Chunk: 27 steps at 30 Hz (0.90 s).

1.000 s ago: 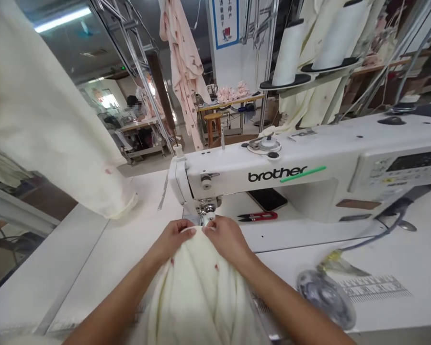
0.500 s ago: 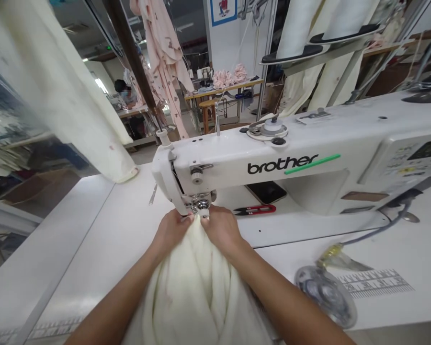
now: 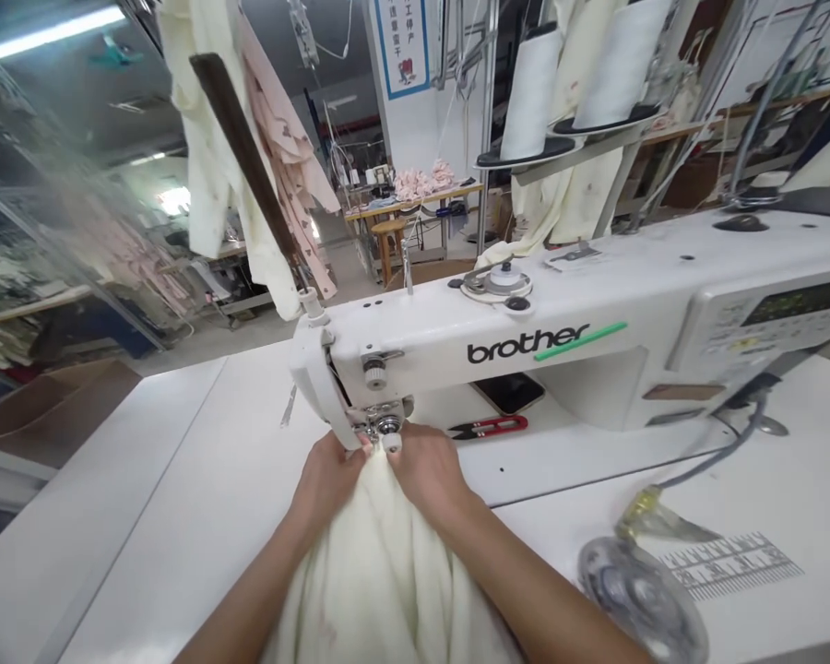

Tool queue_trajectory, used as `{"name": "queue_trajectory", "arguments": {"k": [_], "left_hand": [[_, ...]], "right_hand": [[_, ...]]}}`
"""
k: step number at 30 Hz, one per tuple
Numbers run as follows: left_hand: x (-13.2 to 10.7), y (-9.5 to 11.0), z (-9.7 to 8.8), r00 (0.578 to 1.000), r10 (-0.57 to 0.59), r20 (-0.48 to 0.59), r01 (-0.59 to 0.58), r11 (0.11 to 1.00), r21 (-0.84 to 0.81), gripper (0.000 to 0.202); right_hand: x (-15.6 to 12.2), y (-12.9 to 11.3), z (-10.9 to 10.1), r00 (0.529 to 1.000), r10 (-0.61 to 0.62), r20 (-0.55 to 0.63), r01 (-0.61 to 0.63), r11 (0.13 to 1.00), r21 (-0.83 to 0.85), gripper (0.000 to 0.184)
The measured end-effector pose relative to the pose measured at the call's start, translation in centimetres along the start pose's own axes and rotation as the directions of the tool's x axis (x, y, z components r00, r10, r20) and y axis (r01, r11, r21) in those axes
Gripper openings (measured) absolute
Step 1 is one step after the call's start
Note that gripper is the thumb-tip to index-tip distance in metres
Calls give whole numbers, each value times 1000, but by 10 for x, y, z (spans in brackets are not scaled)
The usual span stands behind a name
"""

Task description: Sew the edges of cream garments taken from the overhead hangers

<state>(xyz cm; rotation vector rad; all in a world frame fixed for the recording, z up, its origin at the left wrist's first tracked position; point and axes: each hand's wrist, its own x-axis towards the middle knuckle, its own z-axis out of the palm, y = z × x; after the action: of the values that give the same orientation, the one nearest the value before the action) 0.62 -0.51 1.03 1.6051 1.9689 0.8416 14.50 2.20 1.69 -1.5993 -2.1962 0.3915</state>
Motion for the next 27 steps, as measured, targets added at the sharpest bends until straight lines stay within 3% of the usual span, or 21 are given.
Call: {"name": "queue_trajectory", "arguments": {"k": [11,27], "left_hand": [[6,-5,3,1000,4,-21,-3,1000,29,12],[6,-5,8,994,58,-92,-52,996,74,23]], "right_hand": [[1,0,5,999,33,4,-33,999,-26,14],[7,13,30,991,-58,-120,44,992,-120,18]]}}
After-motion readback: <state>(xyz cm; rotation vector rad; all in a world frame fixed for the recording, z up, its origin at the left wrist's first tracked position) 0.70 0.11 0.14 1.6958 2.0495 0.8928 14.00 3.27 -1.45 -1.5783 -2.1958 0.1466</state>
